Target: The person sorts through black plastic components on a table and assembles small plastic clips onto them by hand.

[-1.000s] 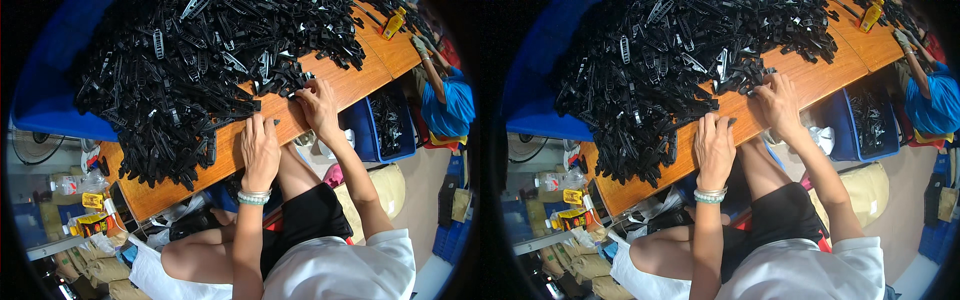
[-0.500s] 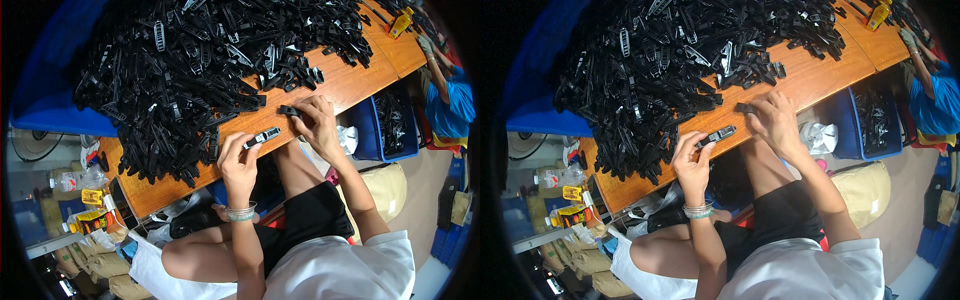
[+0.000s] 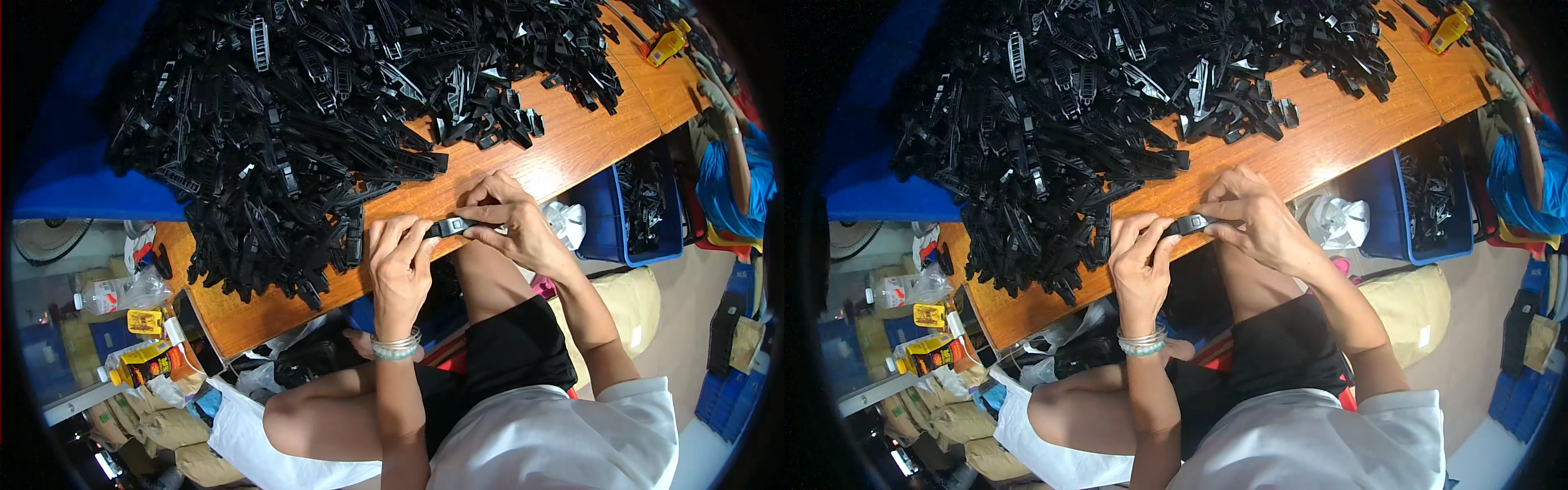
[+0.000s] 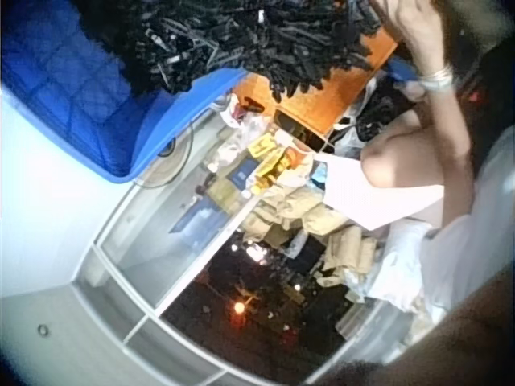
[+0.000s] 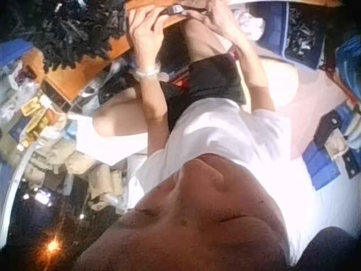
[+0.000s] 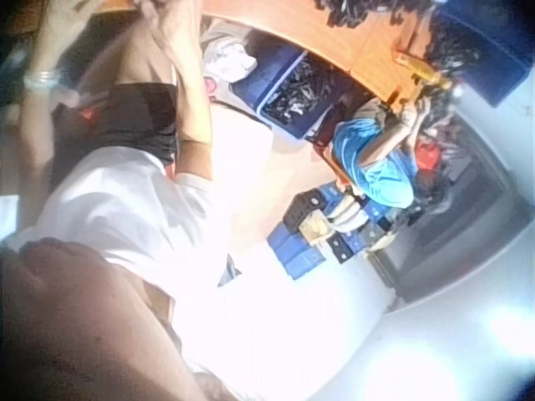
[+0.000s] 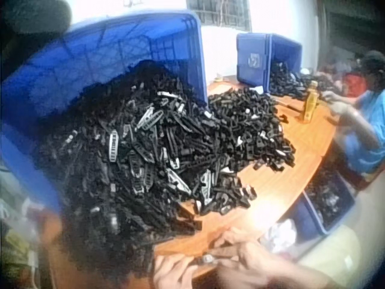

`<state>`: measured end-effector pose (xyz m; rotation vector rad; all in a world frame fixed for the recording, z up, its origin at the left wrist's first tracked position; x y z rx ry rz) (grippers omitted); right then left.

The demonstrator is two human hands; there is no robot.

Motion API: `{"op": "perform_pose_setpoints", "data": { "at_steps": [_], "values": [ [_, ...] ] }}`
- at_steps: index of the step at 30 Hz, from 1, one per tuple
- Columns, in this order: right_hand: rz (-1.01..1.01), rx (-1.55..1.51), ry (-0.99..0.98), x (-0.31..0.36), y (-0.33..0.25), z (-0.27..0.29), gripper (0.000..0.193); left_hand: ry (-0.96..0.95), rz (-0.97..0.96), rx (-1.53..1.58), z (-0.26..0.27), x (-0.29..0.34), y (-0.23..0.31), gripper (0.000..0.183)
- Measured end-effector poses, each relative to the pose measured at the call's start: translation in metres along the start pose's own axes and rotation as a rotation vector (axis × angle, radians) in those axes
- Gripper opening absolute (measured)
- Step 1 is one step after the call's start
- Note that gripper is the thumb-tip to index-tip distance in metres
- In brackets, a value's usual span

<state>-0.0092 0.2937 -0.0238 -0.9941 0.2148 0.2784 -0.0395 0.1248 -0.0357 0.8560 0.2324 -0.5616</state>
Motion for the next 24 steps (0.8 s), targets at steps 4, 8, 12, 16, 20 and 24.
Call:
{"op": "perform_pose_setpoints", "data": {
  "at_steps": [4, 8, 12, 16, 20, 24],
  "values": [
    [-0.099, -0.139, -0.040, 0.014, -0.003, -0.004, 0.030, -0.086, -0.064, 0.137, 0.005, -0.006, 0.007, 0.028],
    [-0.064, -0.254, -0.015, 0.027, -0.018, -0.006, 0.033, 0.113, 0.033, 0.062, 0.012, -0.011, 0.001, 0.031],
    [-0.098, 0.221, 0.490, 0.020, 0.018, 0.047, 0.025, 0.078, -0.074, -0.630, 0.012, -0.033, 0.009, 0.030],
    [-0.136, 0.530, 0.565, 0.000, 0.043, 0.059, 0.026, 0.044, -0.046, -0.719, 0.008, -0.035, 0.004, 0.029],
    [-0.065, 0.595, 0.589, -0.007, 0.049, 0.050, 0.029, 0.021, -0.065, -0.714, 0.000, -0.036, -0.001, 0.026],
    [-0.065, 0.592, 0.596, -0.004, 0.055, 0.050, 0.032, 0.061, -0.139, -0.573, -0.004, -0.030, 0.003, 0.022]
  ]
}}
Point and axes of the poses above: each hand's wrist, its own x-axis away from the middle knuckle, its own z-axis out of the back of the hand, y = z × x, the point moved 5 cm from there along -x, towards the middle knuckle, and after that the axes turned 6 degrees about -x, right-handed, at the moved point
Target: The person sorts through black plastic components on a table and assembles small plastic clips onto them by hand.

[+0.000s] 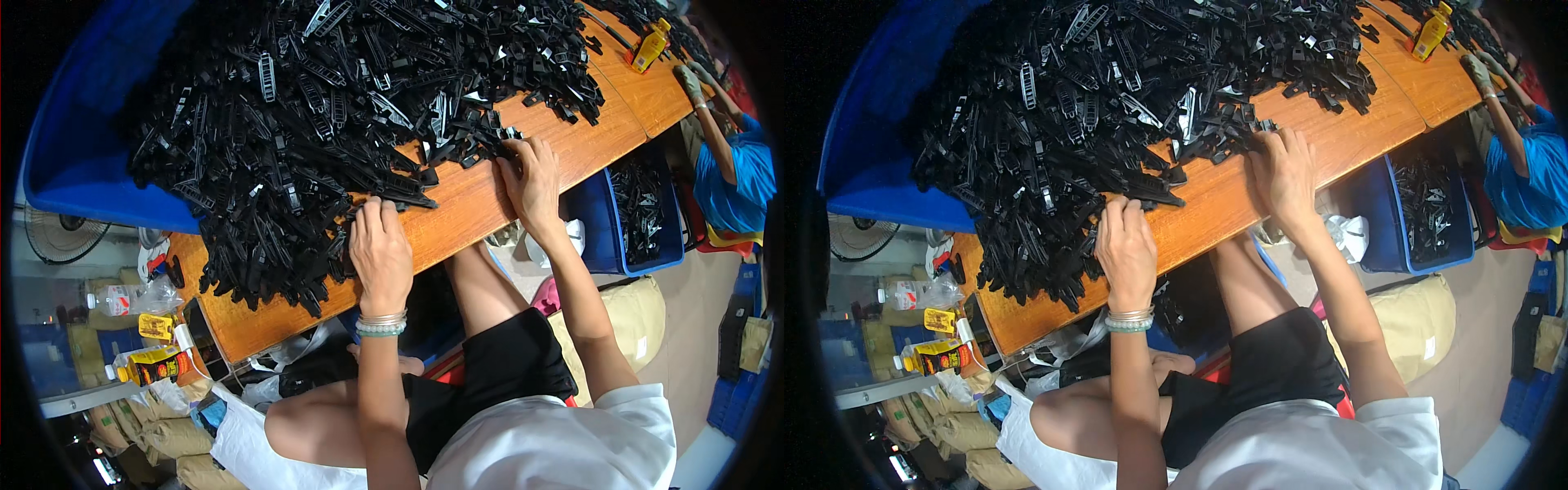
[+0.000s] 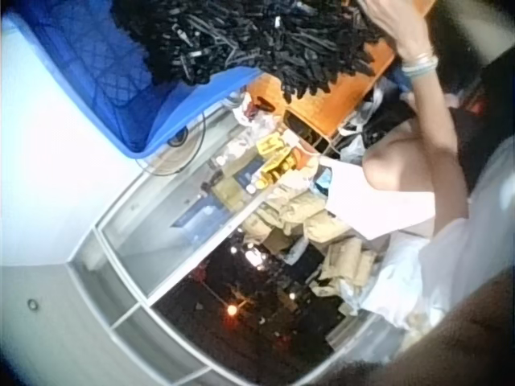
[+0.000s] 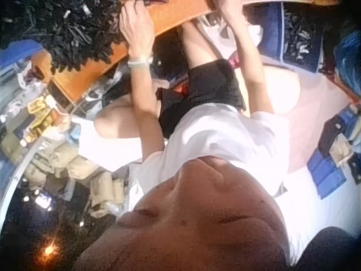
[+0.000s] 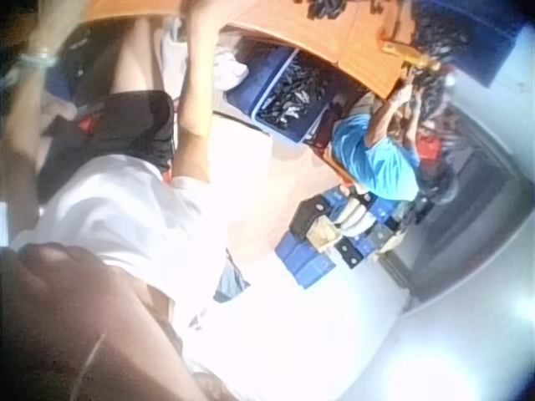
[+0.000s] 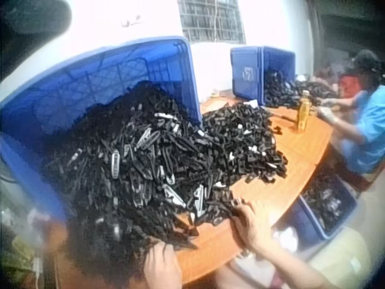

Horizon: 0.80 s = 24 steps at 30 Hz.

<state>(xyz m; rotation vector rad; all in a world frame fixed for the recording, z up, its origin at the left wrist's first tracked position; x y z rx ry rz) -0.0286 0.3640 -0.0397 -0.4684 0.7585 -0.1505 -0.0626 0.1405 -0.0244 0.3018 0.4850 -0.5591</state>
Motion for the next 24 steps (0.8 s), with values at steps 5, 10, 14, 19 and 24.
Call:
{"op": "perform_pose_setpoints", "data": {
  "at_steps": [5, 10, 14, 19, 24],
  "values": [
    [0.062, 0.007, 0.020, -0.004, -0.011, 0.004, 0.031, 0.057, 0.023, 0.190, 0.001, 0.013, 0.017, 0.018],
    [0.035, 0.019, -0.026, -0.005, -0.007, 0.001, 0.031, 0.086, 0.160, 0.267, 0.007, 0.031, 0.031, 0.022],
    [0.000, 0.019, -0.019, 0.001, -0.002, 0.002, 0.030, 0.114, 0.289, 0.430, 0.009, 0.049, 0.029, 0.023],
    [-0.024, -0.045, 0.024, 0.010, 0.005, 0.004, 0.028, 0.130, 0.283, 0.441, 0.017, 0.060, 0.022, 0.023],
    [-0.030, 0.108, 0.018, 0.007, 0.000, 0.009, 0.025, 0.100, 0.219, 0.292, 0.019, 0.053, 0.012, 0.020]
  ]
}}
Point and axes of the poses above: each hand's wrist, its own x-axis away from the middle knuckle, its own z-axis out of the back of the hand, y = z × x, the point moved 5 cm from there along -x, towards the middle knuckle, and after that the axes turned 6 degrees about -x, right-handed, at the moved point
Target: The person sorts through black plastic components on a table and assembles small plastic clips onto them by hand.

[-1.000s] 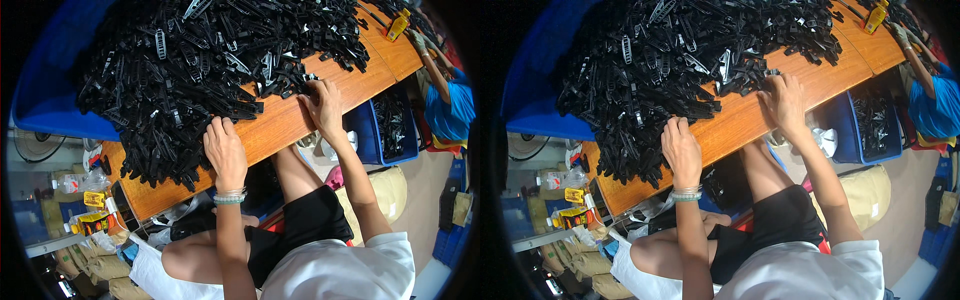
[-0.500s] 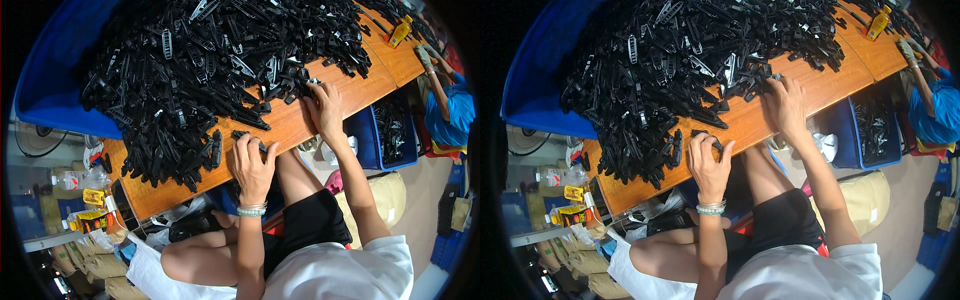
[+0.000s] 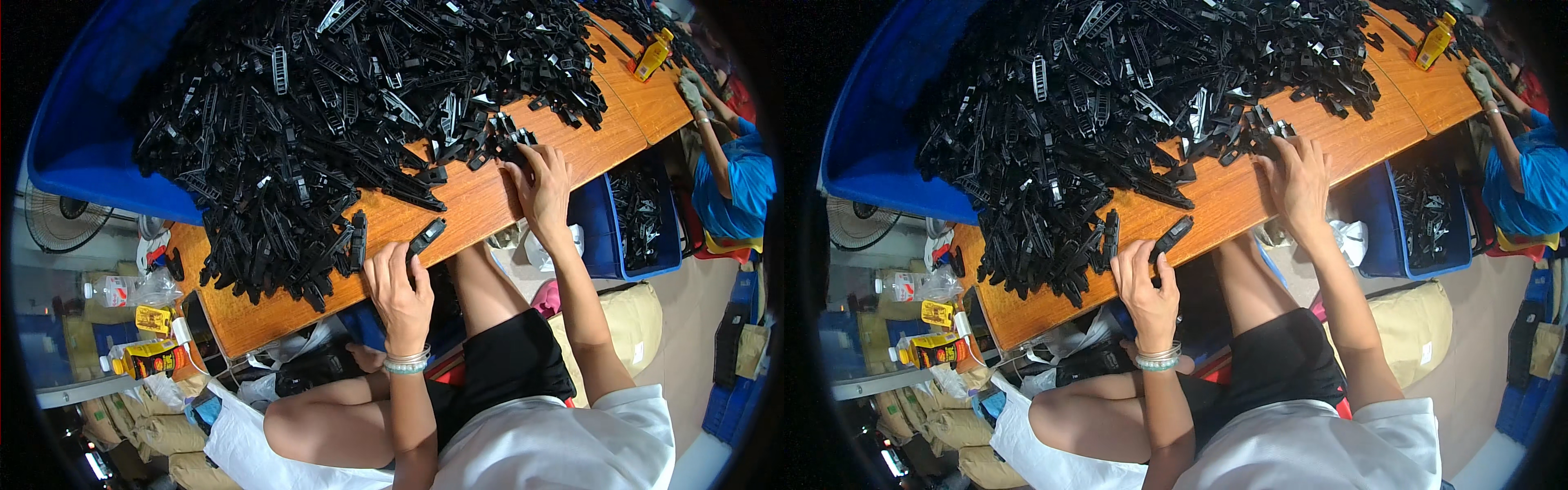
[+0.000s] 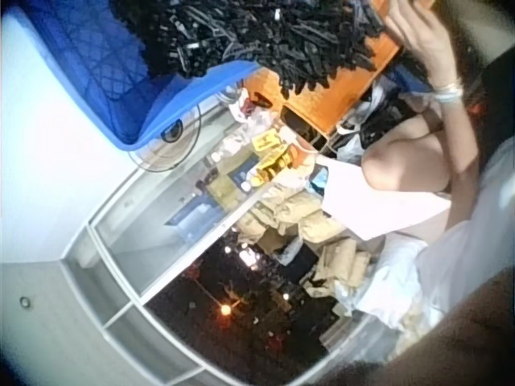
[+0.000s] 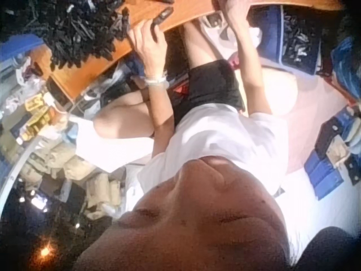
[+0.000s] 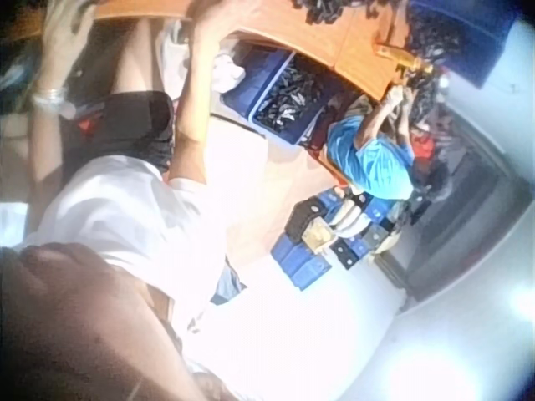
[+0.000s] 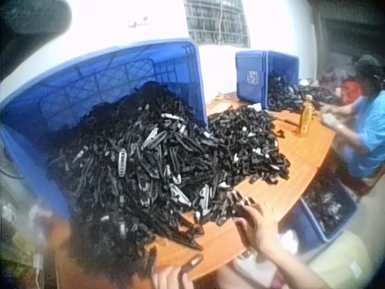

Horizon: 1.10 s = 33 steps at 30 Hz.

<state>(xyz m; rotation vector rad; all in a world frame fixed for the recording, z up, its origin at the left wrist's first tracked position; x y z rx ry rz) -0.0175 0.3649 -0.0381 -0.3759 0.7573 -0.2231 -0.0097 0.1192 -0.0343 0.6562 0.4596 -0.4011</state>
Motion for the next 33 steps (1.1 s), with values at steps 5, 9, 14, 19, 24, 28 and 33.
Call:
{"op": "perform_pose_setpoints", "data": {
  "at_steps": [5, 9, 14, 19, 24, 28, 33],
  "values": [
    [0.033, -0.004, 0.022, -0.006, 0.004, 0.002, 0.023, -0.052, -0.026, 0.016, -0.003, -0.007, -0.002, 0.020],
    [0.052, -0.064, 0.050, 0.000, 0.009, 0.004, 0.020, -0.075, -0.016, 0.069, -0.006, -0.009, -0.008, 0.022],
    [-0.009, -0.120, 0.028, -0.005, 0.000, 0.006, 0.017, -0.094, -0.011, 0.101, -0.005, -0.011, -0.009, 0.020],
    [0.037, -0.108, 0.030, -0.004, 0.008, 0.005, 0.018, -0.127, -0.013, 0.135, -0.007, -0.013, -0.011, 0.020],
    [-0.415, -0.565, 0.000, 0.020, 0.022, 0.014, 0.016, -0.115, -0.020, 0.109, -0.005, -0.014, -0.009, 0.020],
    [-0.456, -0.787, -0.102, 0.033, -0.015, 0.015, 0.021, -0.109, -0.033, 0.085, -0.008, -0.015, -0.009, 0.021],
    [-0.360, -1.025, -0.546, 0.034, -0.062, 0.003, 0.030, -0.112, -0.021, 0.090, -0.010, -0.013, -0.011, 0.020]
  ]
}}
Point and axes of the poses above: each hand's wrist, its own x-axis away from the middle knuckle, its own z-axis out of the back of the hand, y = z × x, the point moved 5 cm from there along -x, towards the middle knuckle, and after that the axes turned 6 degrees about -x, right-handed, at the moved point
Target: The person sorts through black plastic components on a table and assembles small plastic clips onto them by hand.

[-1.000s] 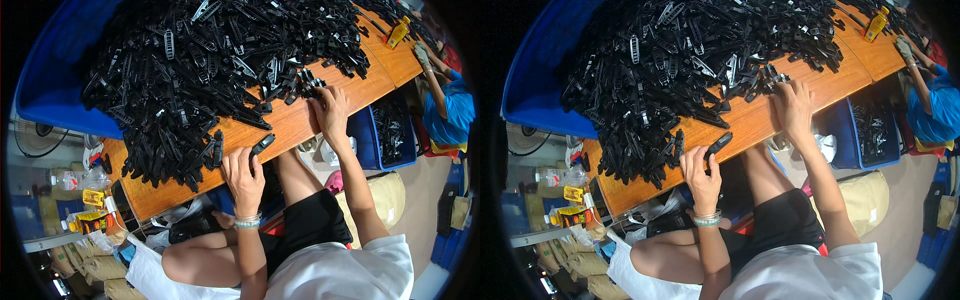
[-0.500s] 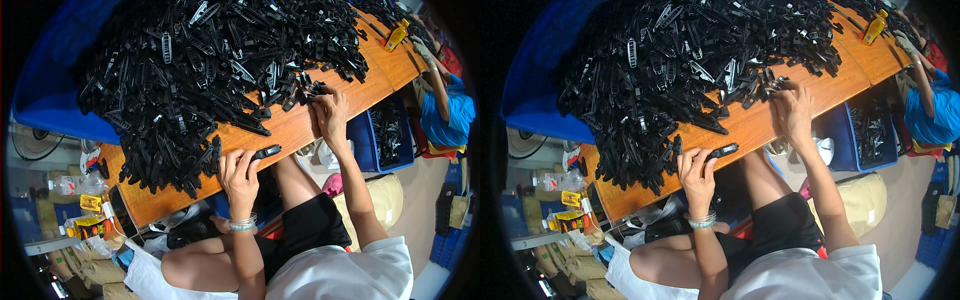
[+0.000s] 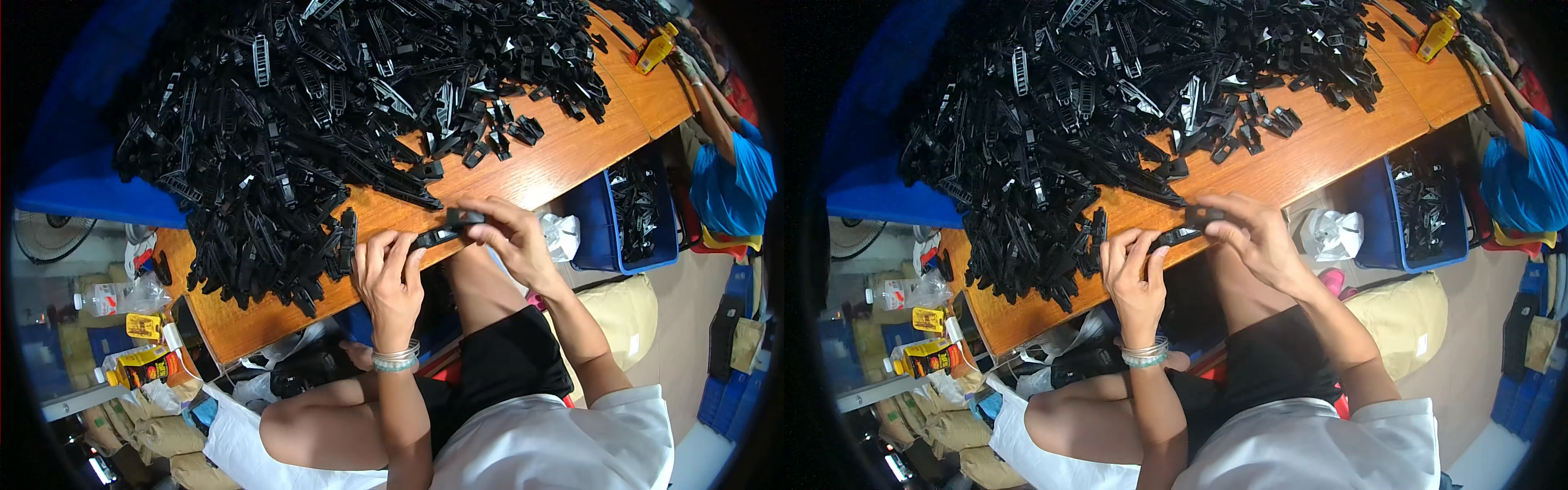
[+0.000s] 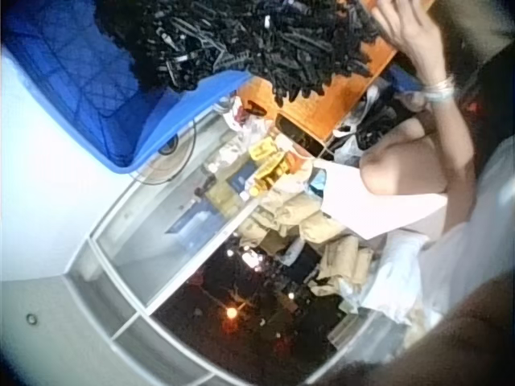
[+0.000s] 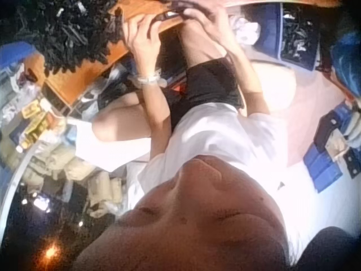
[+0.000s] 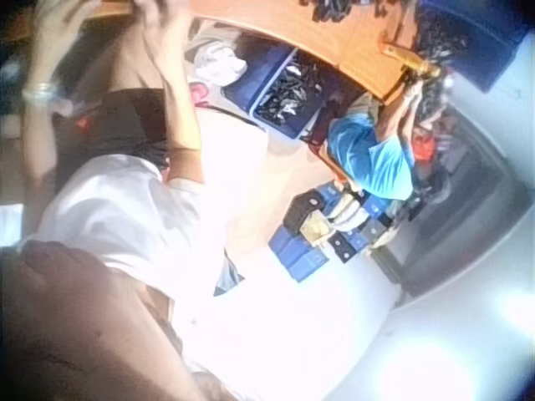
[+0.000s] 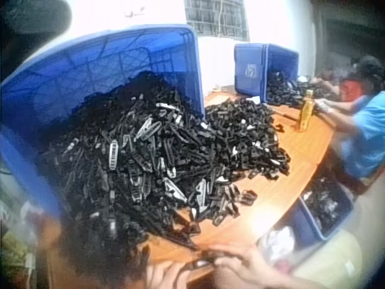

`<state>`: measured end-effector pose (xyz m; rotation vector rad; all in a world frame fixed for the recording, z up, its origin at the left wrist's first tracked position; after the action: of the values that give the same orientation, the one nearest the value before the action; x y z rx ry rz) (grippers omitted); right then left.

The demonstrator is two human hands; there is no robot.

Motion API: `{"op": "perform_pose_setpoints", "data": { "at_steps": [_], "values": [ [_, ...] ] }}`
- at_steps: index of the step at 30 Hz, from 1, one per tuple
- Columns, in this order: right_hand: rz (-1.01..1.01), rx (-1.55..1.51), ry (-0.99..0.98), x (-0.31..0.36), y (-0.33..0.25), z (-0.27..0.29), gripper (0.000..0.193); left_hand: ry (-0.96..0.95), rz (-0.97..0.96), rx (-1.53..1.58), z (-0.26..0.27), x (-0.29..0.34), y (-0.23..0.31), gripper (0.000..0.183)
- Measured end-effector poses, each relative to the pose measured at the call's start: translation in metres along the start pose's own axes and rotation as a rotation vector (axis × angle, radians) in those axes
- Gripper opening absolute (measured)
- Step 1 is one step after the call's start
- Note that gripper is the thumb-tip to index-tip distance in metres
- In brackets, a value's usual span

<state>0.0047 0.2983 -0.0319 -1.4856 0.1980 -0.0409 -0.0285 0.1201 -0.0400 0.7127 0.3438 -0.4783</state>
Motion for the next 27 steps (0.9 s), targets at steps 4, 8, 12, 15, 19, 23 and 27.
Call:
{"op": "perform_pose_setpoints", "data": {
  "at_steps": [4, 8, 12, 15, 19, 23, 27],
  "values": [
    [0.095, 0.286, -0.131, -0.002, -0.002, 0.000, 0.031, -0.023, 0.022, 0.021, 0.001, -0.001, -0.001, 0.020],
    [-0.015, 0.390, -0.178, -0.011, -0.003, -0.002, 0.029, -0.049, 0.005, 0.040, 0.003, -0.004, -0.005, 0.022],
    [0.181, 0.396, -0.188, -0.015, -0.001, -0.005, 0.026, -0.045, -0.049, 0.048, 0.003, -0.008, 0.000, 0.022],
    [0.299, 0.425, -0.223, -0.015, -0.007, -0.014, 0.027, -0.066, -0.054, 0.106, 0.000, -0.009, 0.003, 0.021],
    [0.182, 0.361, -0.205, 0.005, -0.002, -0.014, 0.028, -0.162, -0.081, 0.300, 0.003, -0.010, -0.001, 0.035],
    [0.321, 0.338, -0.272, 0.018, -0.007, -0.021, 0.033, -0.081, 0.055, 0.327, 0.000, -0.016, 0.001, 0.034],
    [0.431, 0.651, 0.218, -0.018, -0.010, 0.021, 0.032, -0.084, -0.100, 0.044, -0.017, -0.031, 0.018, 0.027]
  ]
}}
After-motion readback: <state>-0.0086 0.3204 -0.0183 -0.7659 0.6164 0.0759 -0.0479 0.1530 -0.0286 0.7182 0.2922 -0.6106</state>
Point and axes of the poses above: each hand's wrist, its own x-axis away from the middle knuckle, its own z-axis out of the back of the hand, y = z × x, the point moved 5 cm from there along -x, towards the middle knuckle, and after that the axes turned 6 degrees about -x, right-handed, at the moved point
